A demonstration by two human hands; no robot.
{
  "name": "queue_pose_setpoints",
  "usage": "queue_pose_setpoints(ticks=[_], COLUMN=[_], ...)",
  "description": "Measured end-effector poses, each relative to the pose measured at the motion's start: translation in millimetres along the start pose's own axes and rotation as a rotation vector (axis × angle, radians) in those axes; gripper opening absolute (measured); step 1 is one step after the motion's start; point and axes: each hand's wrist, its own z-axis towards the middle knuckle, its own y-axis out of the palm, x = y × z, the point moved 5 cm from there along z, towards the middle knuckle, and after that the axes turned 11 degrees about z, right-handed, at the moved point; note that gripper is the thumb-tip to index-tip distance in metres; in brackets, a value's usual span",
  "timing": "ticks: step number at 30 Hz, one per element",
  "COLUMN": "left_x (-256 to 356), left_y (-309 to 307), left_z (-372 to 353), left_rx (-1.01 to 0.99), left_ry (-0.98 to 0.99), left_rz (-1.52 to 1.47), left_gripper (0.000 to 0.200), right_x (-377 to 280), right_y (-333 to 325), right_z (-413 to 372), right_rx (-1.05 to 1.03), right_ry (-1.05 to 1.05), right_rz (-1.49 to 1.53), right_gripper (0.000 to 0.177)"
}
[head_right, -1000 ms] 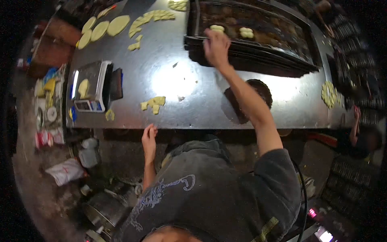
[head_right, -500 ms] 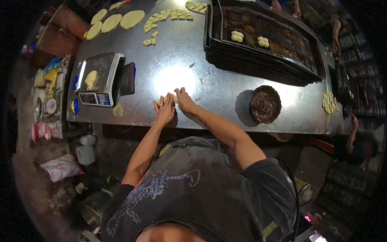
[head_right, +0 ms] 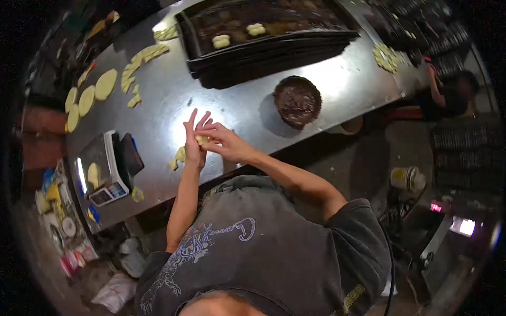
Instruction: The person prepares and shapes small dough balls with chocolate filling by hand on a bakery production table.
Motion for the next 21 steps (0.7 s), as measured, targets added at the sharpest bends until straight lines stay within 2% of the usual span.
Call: queue_pose_setpoints(ticks=[2,4,5,6,8,9,10,12,14,16,18,19,20,21], left_x=[27,37,52,62,82,87,84,72,50,18,-22,-46,-75,-118], left_y=[45,70,90,108,142,157,164,179,201,214,228,228,223,209], left_z=[-1,6,2,-4,-19,-25,-28,-20,-7,6,16,21,25,35], left_rx=[0.049,0.078,0.149,0.221,0.175,0.148,0.182,0.036,0.006,-0.116,-0.101,-0.124,-0.093,-0.097], left_ry=[0.014,0.041,0.170,0.300,0.997,1.173,1.290,1.355,1.388,1.219,1.049,0.882,0.681,0.259], left_rz=[-0.270,-0.431,-0.223,-0.015,0.770,0.940,0.942,0.823,0.737,0.941,0.961,0.973,1.012,0.716], left_gripper=[0.068,0.066,0.067,0.069,0.070,0.070,0.070,0.066,0.055,0.063,0.075,0.091,0.098,0.101], right_x=[-23,-35,-44,-51,-65,-68,-66,-63,-59,-45,-12,-20,14,29], right_y=[-10,-36,-53,-67,-92,-92,-96,-107,-122,-147,-193,-221,-248,-278], right_z=[-4,-5,-6,-8,-19,-28,-38,-55,-68,-76,-78,-79,-72,-69], right_rx=[0.139,0.237,0.280,0.255,0.195,0.148,0.136,0.104,0.155,0.208,0.267,0.236,0.306,0.391], right_ry=[-0.326,-0.353,-0.366,-0.250,-0.030,0.014,0.028,0.054,0.141,0.172,0.227,0.323,0.274,0.180], right_rz=[-0.141,-0.231,-0.280,-0.044,0.453,0.659,0.823,1.143,1.275,1.328,0.943,0.691,0.573,0.185], right_gripper=[0.030,0.029,0.028,0.030,0.035,0.041,0.044,0.049,0.054,0.053,0.052,0.048,0.044,0.041])
